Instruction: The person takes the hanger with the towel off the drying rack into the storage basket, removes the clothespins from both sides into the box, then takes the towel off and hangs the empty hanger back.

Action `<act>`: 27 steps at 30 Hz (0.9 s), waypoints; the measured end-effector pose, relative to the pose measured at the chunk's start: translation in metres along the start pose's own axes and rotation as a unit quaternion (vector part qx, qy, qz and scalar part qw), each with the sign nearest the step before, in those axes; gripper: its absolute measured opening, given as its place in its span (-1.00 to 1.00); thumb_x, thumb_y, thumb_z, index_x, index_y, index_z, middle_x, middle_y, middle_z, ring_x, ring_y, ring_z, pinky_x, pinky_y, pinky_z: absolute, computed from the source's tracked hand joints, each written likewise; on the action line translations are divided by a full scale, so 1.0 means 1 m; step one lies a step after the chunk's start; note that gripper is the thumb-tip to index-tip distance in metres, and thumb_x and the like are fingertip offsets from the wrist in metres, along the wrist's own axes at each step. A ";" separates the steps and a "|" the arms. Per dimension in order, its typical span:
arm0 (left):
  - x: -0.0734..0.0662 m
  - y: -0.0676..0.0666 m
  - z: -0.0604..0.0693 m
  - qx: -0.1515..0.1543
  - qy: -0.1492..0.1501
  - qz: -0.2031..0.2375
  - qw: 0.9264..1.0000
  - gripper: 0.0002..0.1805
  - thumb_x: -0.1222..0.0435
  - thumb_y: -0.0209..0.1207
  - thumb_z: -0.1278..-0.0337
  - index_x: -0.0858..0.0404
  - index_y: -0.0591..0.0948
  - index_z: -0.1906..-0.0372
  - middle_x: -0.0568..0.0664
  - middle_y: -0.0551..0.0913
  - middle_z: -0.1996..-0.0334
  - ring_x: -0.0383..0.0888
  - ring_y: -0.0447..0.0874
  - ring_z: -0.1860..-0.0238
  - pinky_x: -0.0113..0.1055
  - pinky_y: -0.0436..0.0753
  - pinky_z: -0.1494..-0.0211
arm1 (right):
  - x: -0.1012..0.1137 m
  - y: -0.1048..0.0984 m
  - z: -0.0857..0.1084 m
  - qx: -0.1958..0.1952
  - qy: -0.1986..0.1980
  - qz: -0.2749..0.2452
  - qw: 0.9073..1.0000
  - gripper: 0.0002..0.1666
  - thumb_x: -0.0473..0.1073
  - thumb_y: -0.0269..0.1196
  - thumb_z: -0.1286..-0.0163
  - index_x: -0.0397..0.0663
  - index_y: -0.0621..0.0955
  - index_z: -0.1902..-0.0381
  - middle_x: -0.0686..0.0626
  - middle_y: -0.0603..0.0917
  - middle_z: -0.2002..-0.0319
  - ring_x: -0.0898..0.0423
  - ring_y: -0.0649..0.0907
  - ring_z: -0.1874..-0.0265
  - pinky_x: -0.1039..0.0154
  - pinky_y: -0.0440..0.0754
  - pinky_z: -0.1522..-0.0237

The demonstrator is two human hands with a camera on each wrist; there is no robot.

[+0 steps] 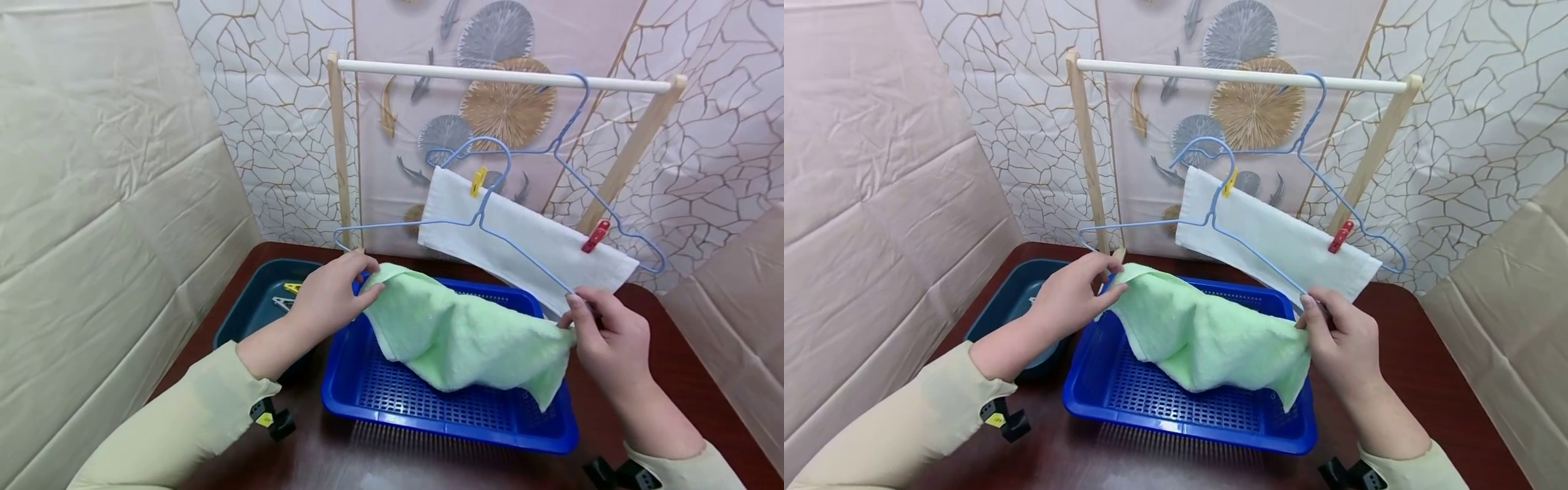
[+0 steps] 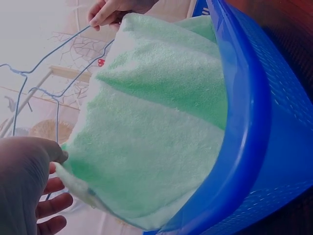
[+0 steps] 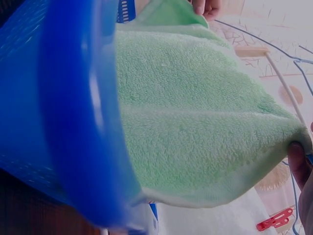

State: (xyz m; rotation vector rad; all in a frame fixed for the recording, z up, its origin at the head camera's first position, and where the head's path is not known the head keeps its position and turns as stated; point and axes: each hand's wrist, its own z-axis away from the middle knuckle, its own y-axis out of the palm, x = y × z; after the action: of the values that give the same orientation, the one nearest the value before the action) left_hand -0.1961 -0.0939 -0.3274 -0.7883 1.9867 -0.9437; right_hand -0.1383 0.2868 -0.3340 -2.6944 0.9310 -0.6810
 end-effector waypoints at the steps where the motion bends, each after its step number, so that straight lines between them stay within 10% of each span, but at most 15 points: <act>1: 0.000 0.000 0.000 -0.003 0.003 -0.003 1.000 -0.81 0.06 0.27 -0.27 0.03 0.66 0.12 -0.12 0.68 0.07 -0.16 0.64 0.22 -0.34 0.55 0.41 | 0.000 0.000 0.000 -0.001 0.001 -0.002 1.000 -0.91 -0.50 0.24 -0.26 -0.45 0.65 0.27 -0.10 0.61 0.67 0.47 0.57 0.57 0.59 0.40 0.56; 27: 0.005 0.002 0.010 0.043 0.014 0.006 0.999 -0.94 0.21 0.25 -0.24 0.02 0.60 0.34 -0.20 0.60 0.31 -0.20 0.51 0.29 -0.31 0.62 0.15 | 0.004 -0.001 -0.001 0.000 0.018 -0.007 1.000 -0.90 -0.55 0.24 -0.26 -0.48 0.64 0.25 -0.09 0.61 0.62 0.43 0.55 0.57 0.60 0.41 0.55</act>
State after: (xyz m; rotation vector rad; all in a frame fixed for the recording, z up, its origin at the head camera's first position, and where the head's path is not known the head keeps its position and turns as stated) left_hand -0.1908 -0.1001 -0.3357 -0.7180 1.9595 -1.0307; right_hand -0.1357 0.2851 -0.3312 -2.6996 0.9203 -0.7343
